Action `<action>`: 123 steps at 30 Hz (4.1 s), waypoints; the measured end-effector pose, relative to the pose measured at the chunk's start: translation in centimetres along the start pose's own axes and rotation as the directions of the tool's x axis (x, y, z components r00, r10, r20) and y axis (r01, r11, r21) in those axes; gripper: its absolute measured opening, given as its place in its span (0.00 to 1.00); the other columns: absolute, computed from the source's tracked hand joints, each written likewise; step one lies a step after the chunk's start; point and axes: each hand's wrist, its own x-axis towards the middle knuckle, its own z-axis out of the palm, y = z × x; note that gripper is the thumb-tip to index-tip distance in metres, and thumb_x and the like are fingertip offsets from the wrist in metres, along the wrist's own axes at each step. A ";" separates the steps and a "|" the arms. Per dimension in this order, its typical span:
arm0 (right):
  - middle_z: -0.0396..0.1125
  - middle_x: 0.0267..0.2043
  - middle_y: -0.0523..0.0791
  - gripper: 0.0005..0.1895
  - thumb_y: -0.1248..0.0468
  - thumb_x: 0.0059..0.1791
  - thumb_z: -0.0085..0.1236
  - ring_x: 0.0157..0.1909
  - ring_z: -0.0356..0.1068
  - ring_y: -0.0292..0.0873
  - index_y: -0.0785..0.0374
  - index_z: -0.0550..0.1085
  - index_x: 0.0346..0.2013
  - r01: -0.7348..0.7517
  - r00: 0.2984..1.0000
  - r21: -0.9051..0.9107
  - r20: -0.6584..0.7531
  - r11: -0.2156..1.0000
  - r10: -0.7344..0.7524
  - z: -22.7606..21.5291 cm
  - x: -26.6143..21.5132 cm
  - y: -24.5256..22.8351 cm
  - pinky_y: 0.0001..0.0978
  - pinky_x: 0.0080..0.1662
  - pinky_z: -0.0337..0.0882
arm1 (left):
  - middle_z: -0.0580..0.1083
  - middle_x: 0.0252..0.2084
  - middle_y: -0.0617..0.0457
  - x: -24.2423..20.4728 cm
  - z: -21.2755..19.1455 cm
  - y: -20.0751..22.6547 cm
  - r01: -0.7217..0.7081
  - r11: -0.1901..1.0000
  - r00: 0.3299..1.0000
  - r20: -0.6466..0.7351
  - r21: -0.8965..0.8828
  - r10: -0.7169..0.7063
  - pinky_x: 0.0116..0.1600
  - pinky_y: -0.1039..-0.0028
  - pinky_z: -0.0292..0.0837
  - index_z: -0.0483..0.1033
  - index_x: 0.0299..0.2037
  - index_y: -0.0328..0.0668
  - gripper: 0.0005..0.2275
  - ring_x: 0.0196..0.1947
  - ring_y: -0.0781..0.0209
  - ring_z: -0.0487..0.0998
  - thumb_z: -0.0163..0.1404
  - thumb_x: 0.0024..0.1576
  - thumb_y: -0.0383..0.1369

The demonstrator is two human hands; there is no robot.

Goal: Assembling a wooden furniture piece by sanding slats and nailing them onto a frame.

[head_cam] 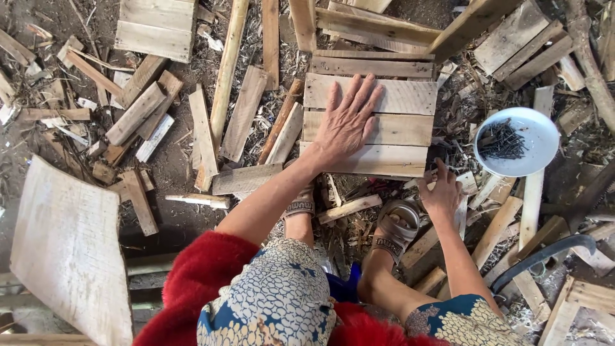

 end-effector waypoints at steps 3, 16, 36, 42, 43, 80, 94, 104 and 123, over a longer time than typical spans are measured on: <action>0.57 0.51 0.56 0.28 0.53 0.49 0.41 0.54 0.56 0.61 0.55 0.59 0.64 0.025 0.995 0.027 -0.093 0.999 -0.023 -0.7 -0.2 -1.0 0.60 0.50 0.55 | 0.41 0.71 0.50 0.0 0.1 0.0 0.000 1.000 1.000 -0.006 0.011 0.000 0.69 0.48 0.30 0.45 0.70 0.52 0.25 0.71 0.52 0.38 0.34 0.61 0.42; 0.55 0.56 0.59 0.21 0.65 0.57 0.43 0.53 0.61 0.56 0.66 0.55 0.64 0.052 0.975 0.463 -0.217 0.885 0.056 -5.0 0.9 -5.0 0.47 0.50 0.65 | 0.45 0.71 0.47 0.0 -2.4 -3.4 -0.039 0.993 0.970 -0.244 -0.114 0.010 0.67 0.41 0.44 0.53 0.67 0.52 0.23 0.71 0.48 0.42 0.37 0.62 0.43; 0.38 0.70 0.56 0.31 0.45 0.58 0.42 0.68 0.41 0.63 0.50 0.44 0.68 -0.094 0.994 0.825 0.108 0.557 0.007 -0.7 3.8 -2.6 0.69 0.60 0.44 | 0.66 0.51 0.46 -14.4 6.1 -8.1 0.212 -0.766 0.797 0.562 -0.606 -0.224 0.53 0.55 0.72 0.72 0.53 0.40 0.15 0.50 0.46 0.69 0.46 0.58 0.35; 0.53 0.61 0.52 0.24 0.43 0.58 0.41 0.56 0.58 0.53 0.42 0.51 0.66 -0.056 0.984 0.850 0.136 0.524 -0.116 0.1 9.1 2.6 0.58 0.52 0.62 | 0.68 0.53 0.45 -13.5 7.1 -8.3 0.136 -0.769 0.855 0.466 -0.624 -0.227 0.53 0.60 0.75 0.68 0.56 0.36 0.16 0.47 0.51 0.72 0.46 0.58 0.29; 0.53 0.61 0.52 0.24 0.43 0.58 0.41 0.56 0.58 0.53 0.42 0.51 0.66 -0.054 0.984 0.850 0.135 0.524 -0.119 -1.7 7.4 -1.1 0.58 0.52 0.62 | 0.68 0.53 0.45 -13.5 6.9 -8.3 0.134 -0.769 0.856 0.464 -0.625 -0.228 0.53 0.60 0.75 0.68 0.56 0.36 0.16 0.47 0.51 0.72 0.46 0.58 0.29; 0.44 0.71 0.38 0.39 0.40 0.40 0.47 0.71 0.41 0.47 0.41 0.52 0.64 -0.427 0.903 0.688 0.286 0.586 0.322 -11.5 0.0 -19.3 0.57 0.65 0.39 | 0.73 0.45 0.32 -11.0 2.1 -9.5 0.144 -0.854 0.779 0.590 -0.499 -0.213 0.39 0.73 0.80 0.72 0.49 0.26 0.14 0.36 0.47 0.78 0.43 0.53 0.13; 0.54 0.56 0.50 0.24 0.46 0.55 0.42 0.56 0.57 0.51 0.44 0.54 0.63 -0.098 0.983 0.862 0.161 0.498 -0.087 -4.9 0.9 -11.4 0.56 0.54 0.61 | 0.76 0.42 0.42 -13.3 5.6 -8.8 0.204 -0.702 0.825 0.506 -0.682 -0.252 0.41 0.73 0.80 0.73 0.50 0.36 0.16 0.34 0.54 0.80 0.56 0.51 0.26; 0.42 0.68 0.53 0.27 0.55 0.55 0.43 0.67 0.42 0.54 0.47 0.49 0.67 -0.016 0.997 0.866 0.050 0.500 -0.056 -3.7 1.8 -8.4 0.55 0.63 0.44 | 0.77 0.40 0.51 -11.8 5.6 -9.3 0.267 -0.312 0.786 0.393 -0.912 -0.477 0.43 0.72 0.76 0.77 0.46 0.44 0.17 0.36 0.63 0.78 0.58 0.50 0.42; 0.66 0.52 0.52 0.18 0.55 0.50 0.60 0.50 0.70 0.47 0.50 0.70 0.53 0.090 0.977 0.856 -0.176 0.509 0.124 -0.8 9.8 -5.1 0.41 0.51 0.72 | 0.69 0.44 0.52 -5.6 2.6 -3.5 0.057 0.543 0.703 -0.352 -0.838 -0.618 0.54 0.68 0.62 0.63 0.62 0.52 0.22 0.47 0.61 0.65 0.48 0.55 0.26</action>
